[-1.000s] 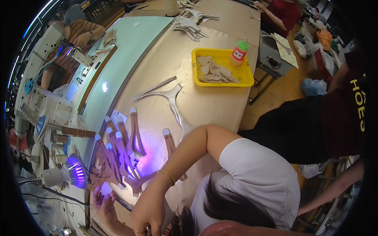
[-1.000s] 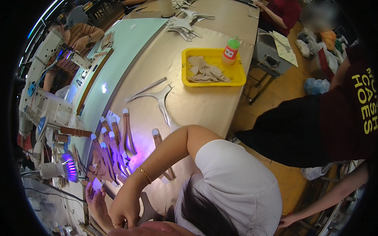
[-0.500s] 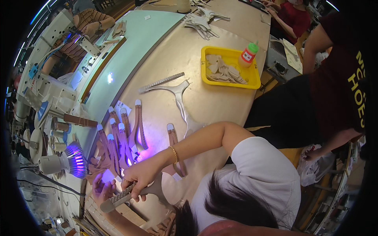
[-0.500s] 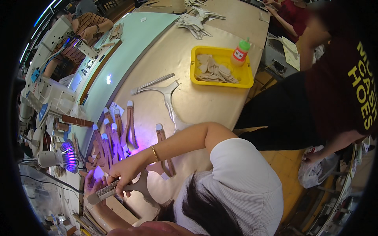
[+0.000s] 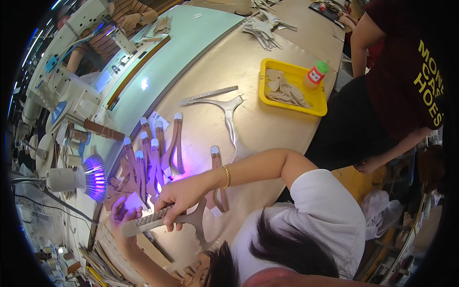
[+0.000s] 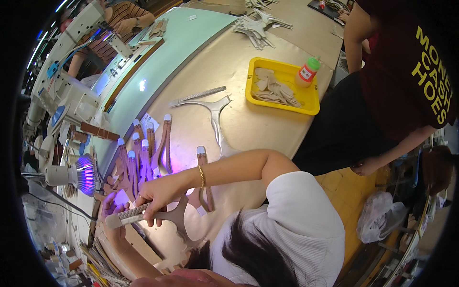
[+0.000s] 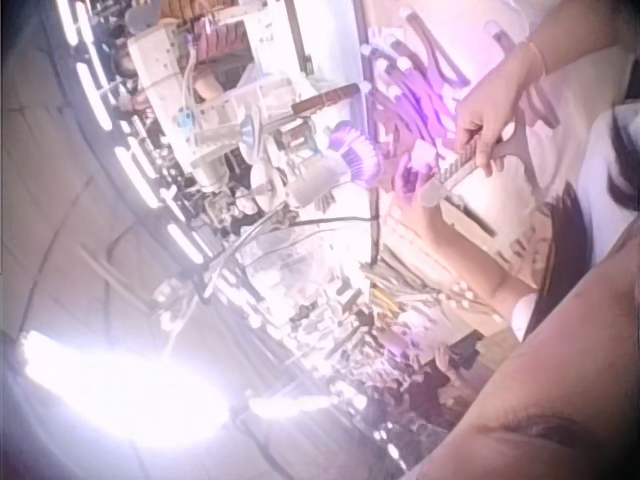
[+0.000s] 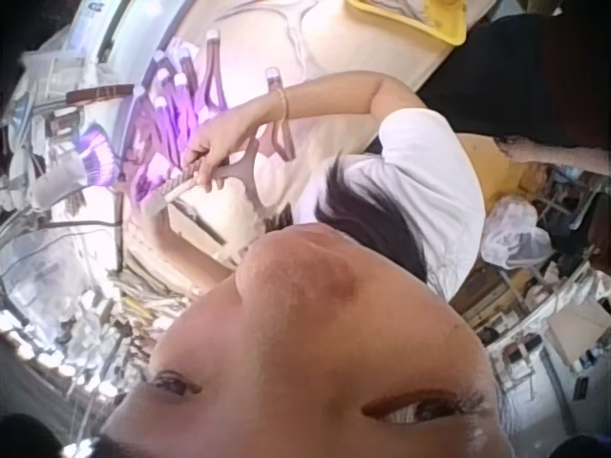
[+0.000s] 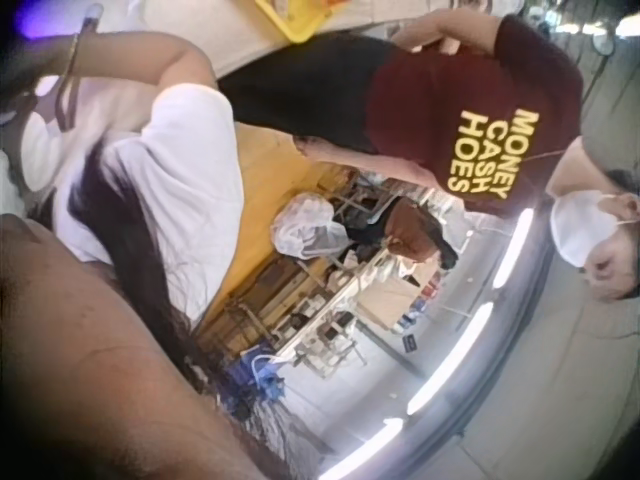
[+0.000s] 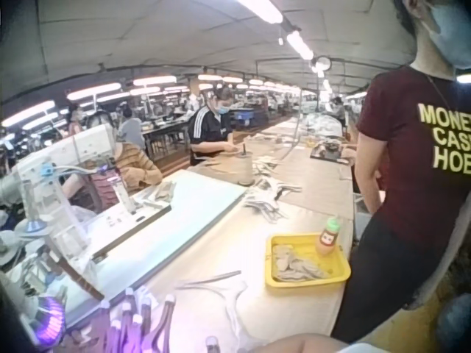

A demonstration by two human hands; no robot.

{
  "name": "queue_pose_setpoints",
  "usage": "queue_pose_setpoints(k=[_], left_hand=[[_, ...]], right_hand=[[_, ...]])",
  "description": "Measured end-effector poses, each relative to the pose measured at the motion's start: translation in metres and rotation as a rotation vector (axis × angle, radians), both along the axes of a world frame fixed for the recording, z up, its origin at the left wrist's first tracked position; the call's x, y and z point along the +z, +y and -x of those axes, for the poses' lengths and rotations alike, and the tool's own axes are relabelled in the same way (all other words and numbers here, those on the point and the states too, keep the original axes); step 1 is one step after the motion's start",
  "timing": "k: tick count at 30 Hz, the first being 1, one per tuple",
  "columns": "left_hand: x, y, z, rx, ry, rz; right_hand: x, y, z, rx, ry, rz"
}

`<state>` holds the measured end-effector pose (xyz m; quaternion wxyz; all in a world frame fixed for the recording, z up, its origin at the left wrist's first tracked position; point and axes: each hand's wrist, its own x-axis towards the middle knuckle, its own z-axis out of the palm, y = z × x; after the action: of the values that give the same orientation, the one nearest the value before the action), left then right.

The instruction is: The person applies glue from a squeeze bottle to small wooden pieces on a workbench, then places each piece under a UV lamp to cure. The person repeats this process for multiple pieces, handling them one at a time.

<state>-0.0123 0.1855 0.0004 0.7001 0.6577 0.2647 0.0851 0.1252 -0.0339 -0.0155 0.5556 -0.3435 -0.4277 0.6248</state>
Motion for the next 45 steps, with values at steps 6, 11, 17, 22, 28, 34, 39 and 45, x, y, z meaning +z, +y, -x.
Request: queue_pose_setpoints(k=[6, 11, 17, 22, 28, 34, 39, 45], left_hand=[[0.005, 0.0, -0.004, -0.072, -0.058, 0.067], [0.008, -0.005, -0.011, -0.054, -0.023, 0.049], [0.007, -0.009, -0.012, -0.068, -0.041, 0.056], [0.009, -0.009, -0.011, -0.068, -0.033, 0.038], [0.009, -0.007, -0.009, -0.076, -0.016, 0.05], [0.009, -0.006, -0.007, -0.081, -0.018, 0.06], [0.009, -0.006, -0.006, -0.076, -0.006, 0.054], [0.007, -0.006, -0.006, -0.102, -0.022, 0.068]], right_hand=[[-0.001, -0.004, -0.009, -0.018, 0.034, 0.079], [-0.002, -0.005, -0.01, -0.001, 0.031, 0.095], [0.0, -0.006, -0.009, -0.007, 0.029, 0.089], [0.003, -0.006, -0.009, 0.005, 0.004, 0.09], [0.009, -0.007, -0.009, 0.012, -0.05, 0.085], [0.009, -0.006, -0.007, 0.019, -0.03, 0.081], [0.005, -0.006, -0.006, 0.038, -0.057, 0.072], [0.005, -0.007, -0.005, 0.04, -0.064, 0.075]])
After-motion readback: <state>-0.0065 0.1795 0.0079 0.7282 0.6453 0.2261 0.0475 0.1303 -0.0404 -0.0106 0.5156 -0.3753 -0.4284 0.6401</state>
